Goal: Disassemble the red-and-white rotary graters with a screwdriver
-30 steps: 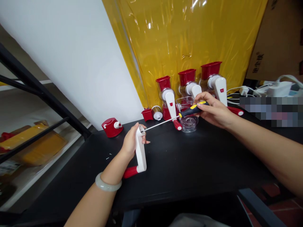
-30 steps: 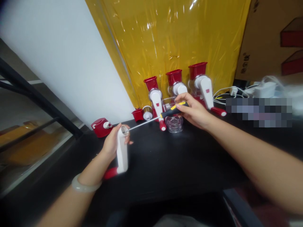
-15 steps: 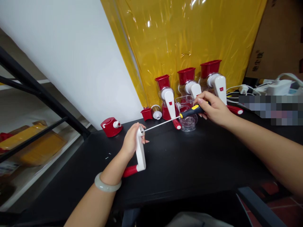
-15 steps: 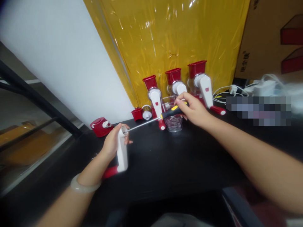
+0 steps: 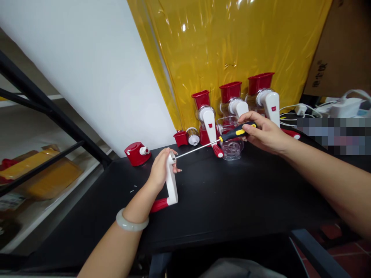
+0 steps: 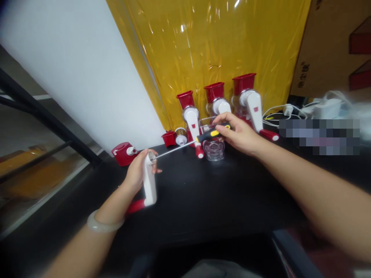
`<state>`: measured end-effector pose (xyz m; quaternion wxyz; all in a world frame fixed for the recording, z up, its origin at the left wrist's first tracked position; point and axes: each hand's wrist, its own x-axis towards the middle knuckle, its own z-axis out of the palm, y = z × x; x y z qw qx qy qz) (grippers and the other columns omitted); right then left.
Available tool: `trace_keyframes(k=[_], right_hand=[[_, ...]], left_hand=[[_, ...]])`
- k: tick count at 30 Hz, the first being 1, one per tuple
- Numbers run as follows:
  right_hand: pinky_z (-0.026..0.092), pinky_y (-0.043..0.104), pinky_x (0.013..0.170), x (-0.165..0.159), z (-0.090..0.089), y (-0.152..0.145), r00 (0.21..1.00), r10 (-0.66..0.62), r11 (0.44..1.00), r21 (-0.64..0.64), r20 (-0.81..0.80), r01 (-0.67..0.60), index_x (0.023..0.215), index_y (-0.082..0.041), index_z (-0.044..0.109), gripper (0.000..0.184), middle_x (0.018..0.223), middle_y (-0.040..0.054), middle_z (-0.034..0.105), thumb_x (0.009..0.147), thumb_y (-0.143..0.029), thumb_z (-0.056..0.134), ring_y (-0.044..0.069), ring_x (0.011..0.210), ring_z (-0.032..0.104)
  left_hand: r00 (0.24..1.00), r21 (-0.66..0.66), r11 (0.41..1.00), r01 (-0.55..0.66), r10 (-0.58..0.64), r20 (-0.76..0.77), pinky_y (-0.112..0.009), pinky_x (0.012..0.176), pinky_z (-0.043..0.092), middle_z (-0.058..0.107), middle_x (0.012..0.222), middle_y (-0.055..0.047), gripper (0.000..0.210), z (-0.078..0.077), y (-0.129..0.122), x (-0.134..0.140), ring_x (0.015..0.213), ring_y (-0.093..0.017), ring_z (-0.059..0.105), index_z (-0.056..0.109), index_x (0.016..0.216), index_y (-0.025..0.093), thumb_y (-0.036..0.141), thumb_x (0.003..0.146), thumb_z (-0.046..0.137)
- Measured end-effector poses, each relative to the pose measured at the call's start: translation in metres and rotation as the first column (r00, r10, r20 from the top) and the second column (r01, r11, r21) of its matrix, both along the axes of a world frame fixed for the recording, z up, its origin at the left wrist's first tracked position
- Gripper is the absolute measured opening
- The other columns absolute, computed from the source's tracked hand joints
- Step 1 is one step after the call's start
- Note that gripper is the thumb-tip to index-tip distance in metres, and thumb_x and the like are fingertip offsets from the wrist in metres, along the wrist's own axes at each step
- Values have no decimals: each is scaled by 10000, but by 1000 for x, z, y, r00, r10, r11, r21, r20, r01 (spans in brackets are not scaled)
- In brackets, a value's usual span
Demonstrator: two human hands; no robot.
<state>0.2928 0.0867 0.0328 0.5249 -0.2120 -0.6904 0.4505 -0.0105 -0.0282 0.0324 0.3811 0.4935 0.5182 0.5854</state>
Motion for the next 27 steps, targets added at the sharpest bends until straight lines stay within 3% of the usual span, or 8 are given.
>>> trace_keyframes(k=[4, 9, 12, 15, 20, 23, 27], right_hand=[[505, 296, 597, 2, 6, -5, 991, 114, 989, -88, -72, -120, 916, -269, 526, 388, 793, -12, 544, 714, -483, 779, 141, 662, 559], [524, 313, 671, 4, 8, -7, 984, 160, 980, -106, -82, -169, 923, -274, 517, 402, 806, -14, 563, 697, -443, 803, 153, 724, 588], [518, 305, 650, 3, 6, -4, 990, 124, 989, -76, -65, -129, 917, -266, 539, 353, 847, -7, 575, 729, -448, 778, 148, 723, 586], [509, 303, 592, 2, 2, 1, 995, 72, 997, -36, -62, -75, 941, -264, 560, 346, 887, 13, 595, 808, -567, 661, 152, 694, 594], [412, 292, 418, 4, -1, 3, 991, -57, 998, 19, 121, 55, 962, -261, 570, 447, 593, -3, 571, 903, -672, 406, 145, 432, 513], [326, 266, 370, 6, -1, 3, 960, -143, 989, 74, 240, 129, 877, -236, 578, 438, 512, -19, 505, 916, -642, 422, 118, 374, 445], [320, 247, 388, 4, -2, 3, 971, -160, 984, 112, 180, 141, 919, -243, 552, 353, 578, -35, 471, 914, -591, 490, 97, 417, 429]], left_hand=[[1000, -4, 1000, 21, -21, 13, -324, 541, 572, 498, 462, 49, 321, 0, 0, 0, 402, -115, 467, 573, 838, 179, 499, 839, 553], [999, -40, 999, 32, -31, 35, -320, 542, 570, 498, 459, 52, 342, 1, -2, 2, 408, -116, 465, 569, 854, 174, 515, 829, 560], [999, -52, 998, 29, -27, 27, -319, 545, 568, 509, 467, 49, 354, -1, -2, 3, 413, -118, 475, 571, 855, 172, 524, 827, 561], [1000, -52, 999, 7, -7, -6, -316, 537, 565, 509, 468, 53, 363, -4, 0, 2, 402, -118, 481, 571, 842, 175, 537, 817, 575], [999, -35, 999, -9, 8, -47, -308, 525, 563, 501, 469, 61, 370, -8, 2, 0, 391, -110, 477, 566, 833, 180, 550, 820, 573], [998, -30, 1000, -11, 9, -64, -308, 525, 565, 504, 475, 61, 361, -8, 2, 0, 395, -109, 480, 568, 843, 180, 540, 828, 570], [999, -33, 999, -15, 13, -51, -315, 524, 567, 498, 469, 61, 338, -7, 3, 0, 392, -110, 474, 565, 839, 181, 519, 833, 567]])
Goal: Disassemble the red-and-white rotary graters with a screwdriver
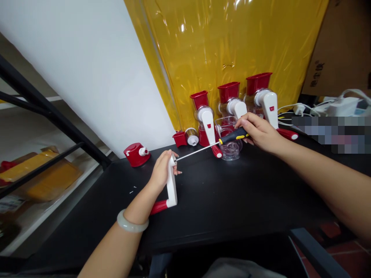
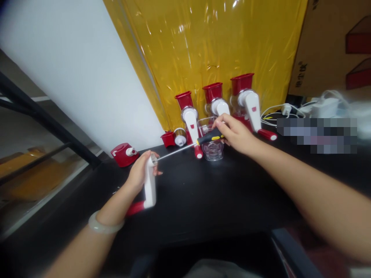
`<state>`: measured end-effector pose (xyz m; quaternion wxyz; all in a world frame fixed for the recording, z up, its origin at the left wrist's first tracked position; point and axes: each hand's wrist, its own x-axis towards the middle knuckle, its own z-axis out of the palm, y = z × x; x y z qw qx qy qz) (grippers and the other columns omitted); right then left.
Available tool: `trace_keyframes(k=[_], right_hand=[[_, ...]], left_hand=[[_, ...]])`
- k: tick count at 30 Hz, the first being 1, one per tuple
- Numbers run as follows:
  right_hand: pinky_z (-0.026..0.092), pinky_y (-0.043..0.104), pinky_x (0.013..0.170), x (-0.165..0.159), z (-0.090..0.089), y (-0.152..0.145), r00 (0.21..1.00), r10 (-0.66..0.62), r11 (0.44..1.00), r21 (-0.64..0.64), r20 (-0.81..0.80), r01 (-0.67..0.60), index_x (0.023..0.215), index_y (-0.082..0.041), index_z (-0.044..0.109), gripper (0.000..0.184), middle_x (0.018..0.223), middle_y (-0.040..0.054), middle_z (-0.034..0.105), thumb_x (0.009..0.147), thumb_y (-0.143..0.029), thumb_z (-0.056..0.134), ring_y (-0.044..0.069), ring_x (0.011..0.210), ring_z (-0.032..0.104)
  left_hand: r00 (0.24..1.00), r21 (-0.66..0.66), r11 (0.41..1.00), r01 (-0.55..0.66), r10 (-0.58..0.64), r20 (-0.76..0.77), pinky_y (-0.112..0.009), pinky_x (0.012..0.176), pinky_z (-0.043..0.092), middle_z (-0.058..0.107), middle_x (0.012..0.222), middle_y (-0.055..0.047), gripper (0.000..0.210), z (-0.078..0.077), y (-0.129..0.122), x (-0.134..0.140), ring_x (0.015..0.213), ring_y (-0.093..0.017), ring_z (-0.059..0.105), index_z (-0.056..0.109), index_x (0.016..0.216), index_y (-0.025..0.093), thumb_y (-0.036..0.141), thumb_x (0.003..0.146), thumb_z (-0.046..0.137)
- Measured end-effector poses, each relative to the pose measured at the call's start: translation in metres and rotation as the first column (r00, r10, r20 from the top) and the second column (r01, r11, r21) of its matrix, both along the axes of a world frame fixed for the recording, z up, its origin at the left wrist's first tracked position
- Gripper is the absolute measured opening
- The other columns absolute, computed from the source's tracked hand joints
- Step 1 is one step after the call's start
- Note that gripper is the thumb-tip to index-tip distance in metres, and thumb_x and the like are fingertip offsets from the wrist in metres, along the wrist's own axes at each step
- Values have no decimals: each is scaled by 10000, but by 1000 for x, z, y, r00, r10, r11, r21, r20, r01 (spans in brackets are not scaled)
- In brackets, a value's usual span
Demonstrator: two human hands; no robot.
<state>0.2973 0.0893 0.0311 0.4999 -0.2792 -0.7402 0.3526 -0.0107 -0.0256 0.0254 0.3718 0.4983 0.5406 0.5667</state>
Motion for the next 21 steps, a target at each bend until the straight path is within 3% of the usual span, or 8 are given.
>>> trace_keyframes(k=[8, 13, 21], right_hand=[[497, 291, 582, -3, -6, 5, 999, 17, 999, 48, -41, -15, 1006, -262, 552, 251, 878, 14, 582, 893, -483, 583, 133, 658, 556], [537, 320, 686, -3, -9, 9, 990, 68, 997, 37, -126, -64, 1020, -287, 580, 281, 1059, 31, 587, 834, -484, 655, 180, 845, 599], [547, 354, 777, -4, 0, -3, 929, 226, 949, -151, -292, -278, 1044, -318, 530, 417, 912, -14, 596, 724, -419, 777, 164, 798, 616]], left_hand=[[997, -23, 1000, -4, 6, 73, -315, 522, 564, 495, 462, 57, 322, 3, 2, -3, 390, -107, 454, 561, 832, 177, 498, 829, 566], [997, -23, 1000, 8, -6, 80, -318, 533, 567, 493, 457, 56, 327, 4, 0, -2, 392, -110, 455, 567, 827, 178, 504, 825, 576], [993, -29, 999, 19, -16, 114, -318, 532, 565, 504, 477, 53, 292, 6, 0, -1, 393, -110, 465, 570, 828, 177, 467, 848, 555]])
